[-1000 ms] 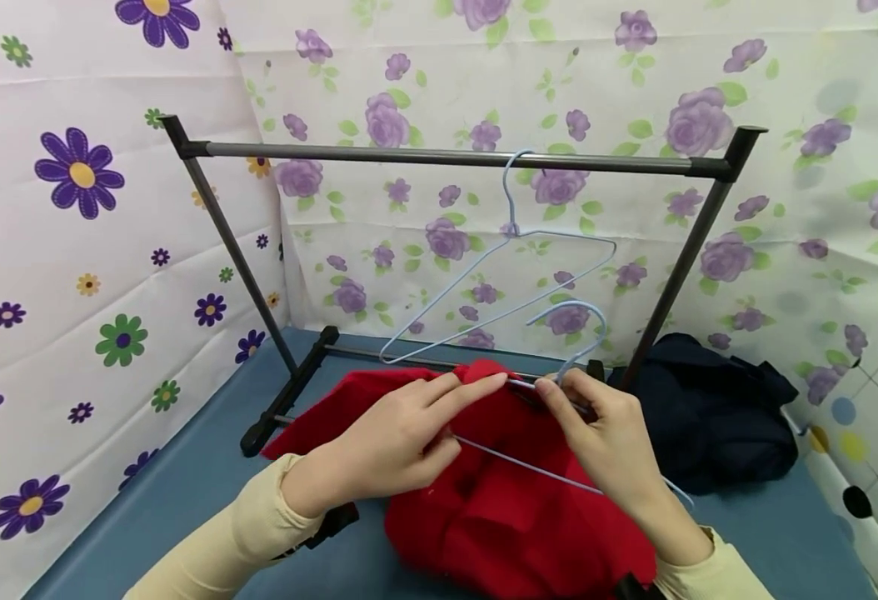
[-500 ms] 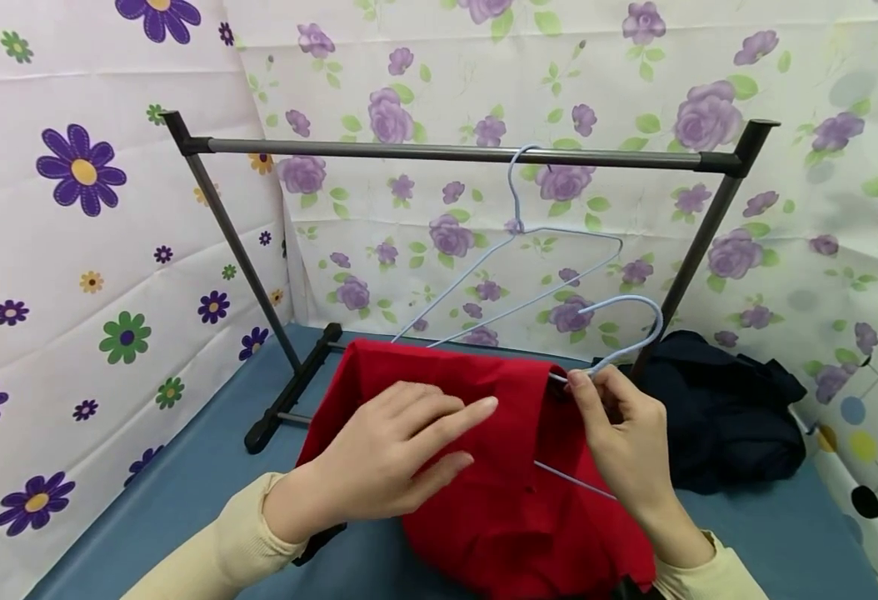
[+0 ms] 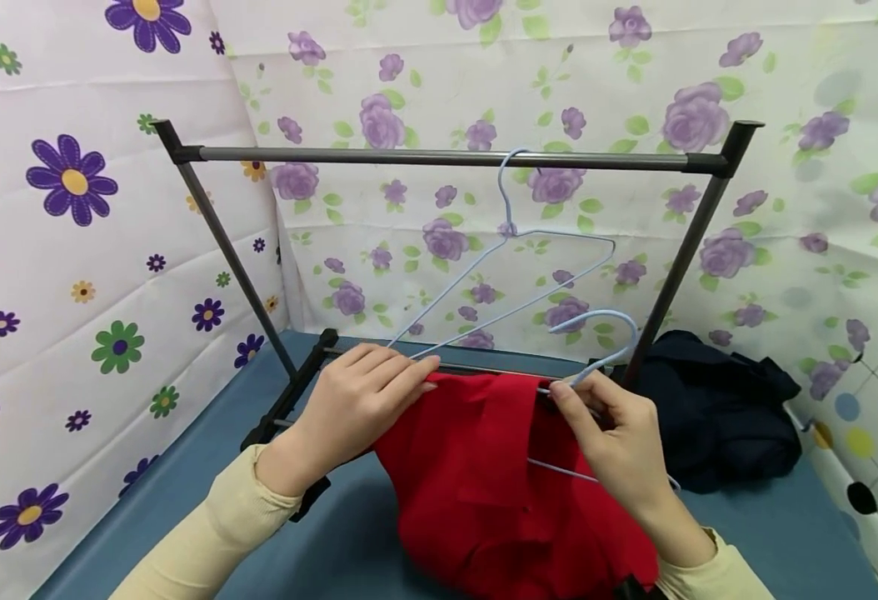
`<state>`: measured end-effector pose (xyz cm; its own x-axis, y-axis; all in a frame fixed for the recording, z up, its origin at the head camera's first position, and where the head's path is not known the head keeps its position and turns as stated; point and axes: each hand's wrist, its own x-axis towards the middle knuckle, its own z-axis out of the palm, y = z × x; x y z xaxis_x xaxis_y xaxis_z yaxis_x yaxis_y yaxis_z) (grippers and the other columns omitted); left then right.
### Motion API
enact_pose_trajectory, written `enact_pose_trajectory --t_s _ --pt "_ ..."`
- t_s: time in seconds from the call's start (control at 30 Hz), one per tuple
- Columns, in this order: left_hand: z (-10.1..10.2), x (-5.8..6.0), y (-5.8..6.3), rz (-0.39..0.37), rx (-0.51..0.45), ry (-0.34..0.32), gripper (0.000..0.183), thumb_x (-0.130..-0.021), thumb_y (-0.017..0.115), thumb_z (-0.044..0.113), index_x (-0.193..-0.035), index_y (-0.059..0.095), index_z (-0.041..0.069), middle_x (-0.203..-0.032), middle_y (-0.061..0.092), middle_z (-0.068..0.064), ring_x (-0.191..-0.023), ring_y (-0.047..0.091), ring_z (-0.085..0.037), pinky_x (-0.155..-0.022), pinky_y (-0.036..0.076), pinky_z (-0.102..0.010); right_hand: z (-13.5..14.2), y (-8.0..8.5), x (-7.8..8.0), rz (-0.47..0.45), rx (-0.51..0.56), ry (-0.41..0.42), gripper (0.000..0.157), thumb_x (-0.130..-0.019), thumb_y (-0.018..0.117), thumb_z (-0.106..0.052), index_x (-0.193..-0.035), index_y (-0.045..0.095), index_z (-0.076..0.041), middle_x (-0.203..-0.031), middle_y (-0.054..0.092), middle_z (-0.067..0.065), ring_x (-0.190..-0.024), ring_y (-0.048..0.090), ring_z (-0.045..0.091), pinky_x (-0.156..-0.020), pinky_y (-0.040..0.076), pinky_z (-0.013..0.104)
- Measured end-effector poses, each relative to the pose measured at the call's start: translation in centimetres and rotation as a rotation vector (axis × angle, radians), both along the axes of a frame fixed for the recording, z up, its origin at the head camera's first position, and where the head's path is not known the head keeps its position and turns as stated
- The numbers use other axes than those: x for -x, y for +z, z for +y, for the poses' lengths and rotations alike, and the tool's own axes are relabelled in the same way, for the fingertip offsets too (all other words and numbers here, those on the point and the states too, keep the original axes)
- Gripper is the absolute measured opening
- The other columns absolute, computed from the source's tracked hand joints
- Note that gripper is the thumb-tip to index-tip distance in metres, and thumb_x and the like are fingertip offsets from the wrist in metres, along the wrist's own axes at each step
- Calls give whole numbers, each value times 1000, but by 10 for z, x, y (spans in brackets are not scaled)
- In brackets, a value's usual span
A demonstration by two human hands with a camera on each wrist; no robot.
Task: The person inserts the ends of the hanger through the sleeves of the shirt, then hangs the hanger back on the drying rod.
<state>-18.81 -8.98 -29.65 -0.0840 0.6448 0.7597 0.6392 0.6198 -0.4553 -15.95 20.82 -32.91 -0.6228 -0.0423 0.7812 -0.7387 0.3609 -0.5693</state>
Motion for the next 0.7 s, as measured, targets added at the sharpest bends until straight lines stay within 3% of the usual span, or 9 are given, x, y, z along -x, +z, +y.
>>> enact_pose_trajectory --t_s 0.13,0.3,0.4,0.57,0.7 --pt "2 3 -2 7 1 -54 26 -96 71 29 -115 74 12 -89 73 0 -76 67 -14 -67 52 -26 -5 2 0 -40 -26 21 12 -92 63 11 -97 66 1 -67 58 2 -53 41 5 -48 35 23" --pt "6 5 0 17 2 -99 34 -95 73 30 -125 72 14 -94 74 -1 -78 68 -14 -73 56 -27 -11 5 -2 -87 -53 36 22 -92 64 11 -109 63 -1 -68 59 8 -54 44 7 -49 38 25" --pt "10 5 2 -65 -20 -159 39 -92 76 29 -128 71 14 -97 74 -2 -80 69 -14 -75 57 -26 -12 5 -2 -94 -64 40 25 -92 64 10 -114 63 -2 -66 56 7 -52 43 8 -47 37 26" --pt "15 2 5 -274 -75 -285 38 -94 74 25 -130 70 14 -100 74 -2 -83 70 -13 -77 57 -24 -11 5 -3 -86 -86 55 26 -96 60 6 -118 66 -5 -67 56 3 -50 42 8 -47 37 25" --pt "18 -1 7 -391 -94 -350 35 -97 69 24 -131 69 14 -102 74 -2 -89 71 -11 -78 56 -22 -14 5 -2 -34 -80 94 26 -98 55 7 -117 68 -4 -85 66 0 -54 47 9 -51 40 23"
